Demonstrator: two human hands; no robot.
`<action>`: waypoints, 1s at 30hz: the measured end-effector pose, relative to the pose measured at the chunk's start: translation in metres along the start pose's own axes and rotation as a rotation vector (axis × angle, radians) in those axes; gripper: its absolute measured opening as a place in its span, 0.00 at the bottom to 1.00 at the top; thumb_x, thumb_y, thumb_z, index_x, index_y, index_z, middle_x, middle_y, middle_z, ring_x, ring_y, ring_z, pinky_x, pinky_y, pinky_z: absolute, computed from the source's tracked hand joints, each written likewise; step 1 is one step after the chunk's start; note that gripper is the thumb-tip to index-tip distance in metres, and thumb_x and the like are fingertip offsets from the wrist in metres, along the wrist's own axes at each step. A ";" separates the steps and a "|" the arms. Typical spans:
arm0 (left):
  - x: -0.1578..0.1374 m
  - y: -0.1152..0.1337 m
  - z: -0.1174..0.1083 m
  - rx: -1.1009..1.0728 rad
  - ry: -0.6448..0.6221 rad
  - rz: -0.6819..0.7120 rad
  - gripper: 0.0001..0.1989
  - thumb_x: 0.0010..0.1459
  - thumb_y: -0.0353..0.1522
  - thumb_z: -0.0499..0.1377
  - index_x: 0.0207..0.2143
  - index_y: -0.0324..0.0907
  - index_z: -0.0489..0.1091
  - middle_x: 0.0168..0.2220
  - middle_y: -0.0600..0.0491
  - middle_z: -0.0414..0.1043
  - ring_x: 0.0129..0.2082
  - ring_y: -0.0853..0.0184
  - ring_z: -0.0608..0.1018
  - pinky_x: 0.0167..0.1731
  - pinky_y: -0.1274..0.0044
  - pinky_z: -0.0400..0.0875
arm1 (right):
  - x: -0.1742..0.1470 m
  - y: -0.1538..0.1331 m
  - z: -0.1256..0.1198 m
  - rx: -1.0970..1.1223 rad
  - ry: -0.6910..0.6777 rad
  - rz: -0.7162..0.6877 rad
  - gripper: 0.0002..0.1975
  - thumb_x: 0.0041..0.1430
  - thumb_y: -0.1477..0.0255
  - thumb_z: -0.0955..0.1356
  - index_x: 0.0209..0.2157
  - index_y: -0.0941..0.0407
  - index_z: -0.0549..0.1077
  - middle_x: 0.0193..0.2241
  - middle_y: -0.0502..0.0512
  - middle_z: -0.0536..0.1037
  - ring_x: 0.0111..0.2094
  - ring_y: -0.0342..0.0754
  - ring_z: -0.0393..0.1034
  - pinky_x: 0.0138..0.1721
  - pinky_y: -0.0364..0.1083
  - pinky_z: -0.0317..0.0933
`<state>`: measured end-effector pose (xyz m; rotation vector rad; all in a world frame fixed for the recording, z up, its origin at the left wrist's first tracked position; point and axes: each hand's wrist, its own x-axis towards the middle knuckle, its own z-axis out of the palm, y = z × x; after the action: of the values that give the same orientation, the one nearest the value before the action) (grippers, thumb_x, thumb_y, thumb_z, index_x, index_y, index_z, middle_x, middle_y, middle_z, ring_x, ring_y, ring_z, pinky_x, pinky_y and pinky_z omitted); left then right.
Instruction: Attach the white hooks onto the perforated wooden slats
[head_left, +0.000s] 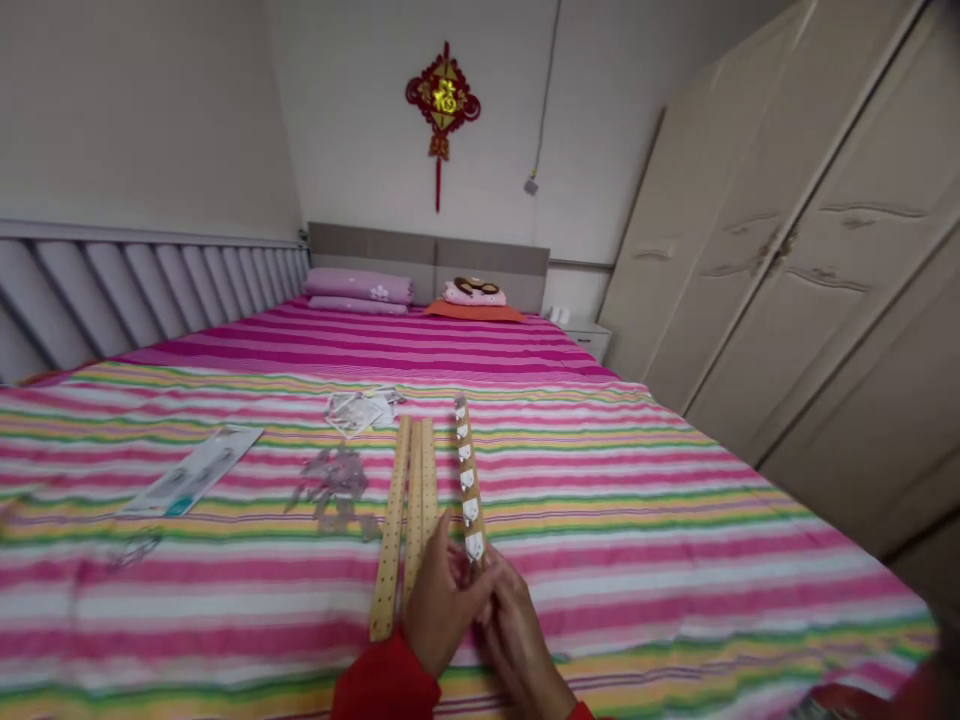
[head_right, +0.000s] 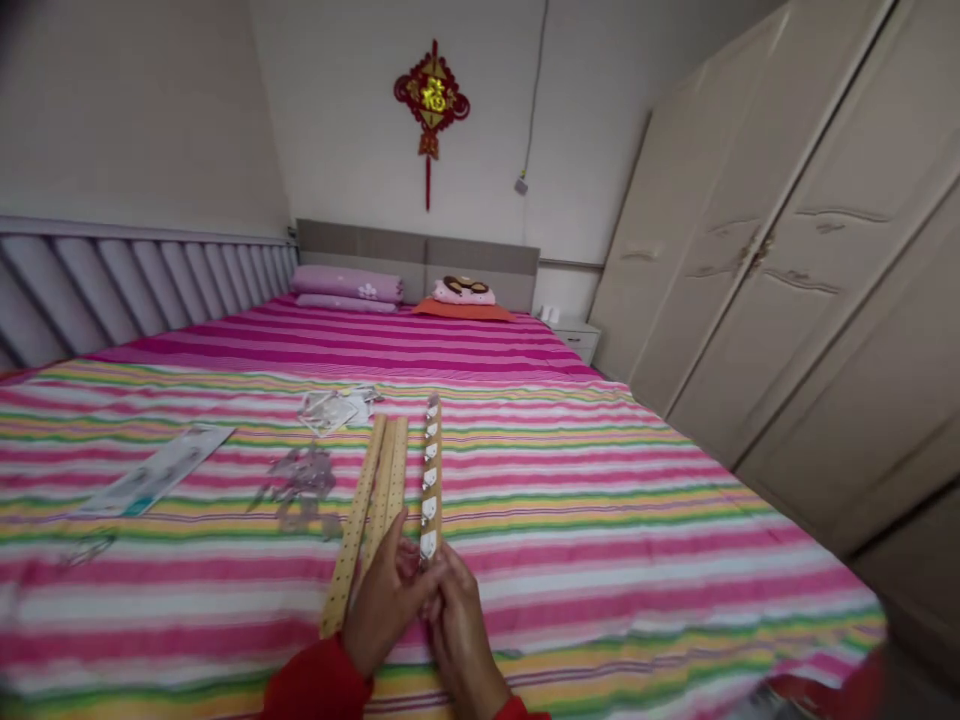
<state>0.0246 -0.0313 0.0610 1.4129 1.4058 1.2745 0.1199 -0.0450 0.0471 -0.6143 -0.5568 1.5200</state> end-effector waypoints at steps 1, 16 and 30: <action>0.003 0.000 -0.002 -0.018 0.040 0.020 0.39 0.44 0.43 0.64 0.58 0.42 0.59 0.43 0.46 0.71 0.40 0.62 0.75 0.42 0.70 0.70 | 0.003 0.007 0.010 -0.028 -0.035 0.019 0.14 0.50 0.61 0.73 0.34 0.57 0.75 0.19 0.48 0.70 0.19 0.41 0.60 0.19 0.39 0.55; 0.069 -0.024 -0.078 -0.104 0.274 0.000 0.26 0.56 0.46 0.53 0.53 0.40 0.65 0.36 0.48 0.76 0.30 0.65 0.77 0.32 0.74 0.72 | 0.032 0.063 0.050 -0.450 -0.177 0.174 0.30 0.49 0.52 0.69 0.46 0.60 0.71 0.12 0.41 0.63 0.11 0.37 0.50 0.11 0.37 0.46; 0.137 -0.046 -0.100 0.003 0.423 0.034 0.16 0.59 0.36 0.48 0.43 0.40 0.71 0.45 0.46 0.74 0.47 0.62 0.74 0.50 0.70 0.65 | 0.046 0.053 0.058 -0.425 -0.200 0.133 0.24 0.49 0.57 0.72 0.42 0.60 0.74 0.17 0.45 0.68 0.13 0.35 0.51 0.15 0.38 0.45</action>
<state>-0.0966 0.0955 0.0566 1.2161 1.6616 1.6624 0.0413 0.0000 0.0514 -0.8420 -1.0254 1.6092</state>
